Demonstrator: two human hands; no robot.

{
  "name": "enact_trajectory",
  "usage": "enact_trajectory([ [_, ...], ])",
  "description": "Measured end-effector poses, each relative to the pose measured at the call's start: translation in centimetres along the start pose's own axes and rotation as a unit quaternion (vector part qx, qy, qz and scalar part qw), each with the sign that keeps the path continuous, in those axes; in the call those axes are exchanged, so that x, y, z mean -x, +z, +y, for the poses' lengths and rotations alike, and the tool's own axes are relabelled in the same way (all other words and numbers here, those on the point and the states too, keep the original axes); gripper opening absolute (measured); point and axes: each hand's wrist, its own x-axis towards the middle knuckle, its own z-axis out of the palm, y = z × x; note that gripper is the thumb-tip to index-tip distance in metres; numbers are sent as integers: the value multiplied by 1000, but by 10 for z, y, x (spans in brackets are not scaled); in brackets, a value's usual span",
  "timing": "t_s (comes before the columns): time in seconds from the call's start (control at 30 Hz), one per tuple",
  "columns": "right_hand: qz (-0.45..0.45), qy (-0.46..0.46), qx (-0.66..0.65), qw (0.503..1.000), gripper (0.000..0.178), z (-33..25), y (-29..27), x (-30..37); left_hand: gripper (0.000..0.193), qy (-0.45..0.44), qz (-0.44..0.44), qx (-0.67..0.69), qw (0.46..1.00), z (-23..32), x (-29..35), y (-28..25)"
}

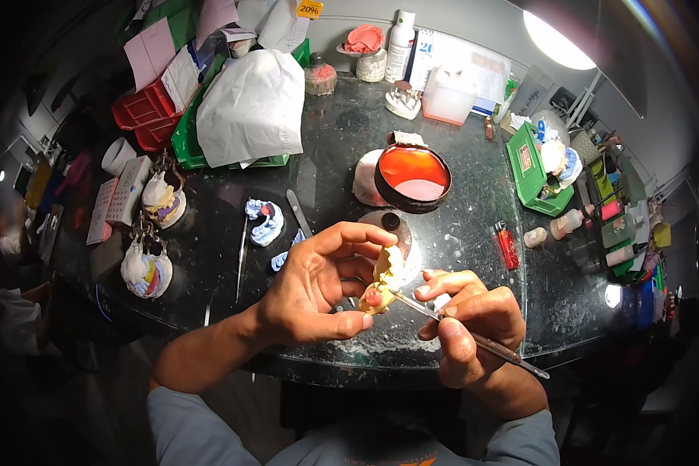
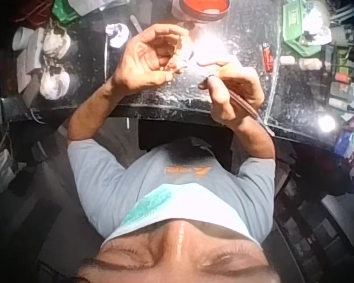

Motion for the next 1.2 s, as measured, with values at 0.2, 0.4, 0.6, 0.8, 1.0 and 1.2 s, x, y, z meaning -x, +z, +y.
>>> enact_trajectory([
  [0.2,-23,21,-16,999,9,-2,5,-3,76,14,-10,-6,1000,-2,-1,-2],
  [0.4,0,16,-31,999,9,0,6,-4,76,15,-13,-11,1000,-2,-2,-1],
  [0.6,-12,4,-21,1000,9,0,7,-6,76,12,-17,-9,1000,-3,-1,-2],
  [0.8,-16,11,-16,1000,9,-3,5,-6,76,13,-15,-9,1000,-3,-1,-1],
  [1.0,-94,21,20,995,8,-6,-2,-8,75,16,-12,-10,1000,-3,-1,-2],
  [1.2,-83,14,13,996,9,-5,-2,-5,75,10,-8,-11,1000,-2,-2,0],
])
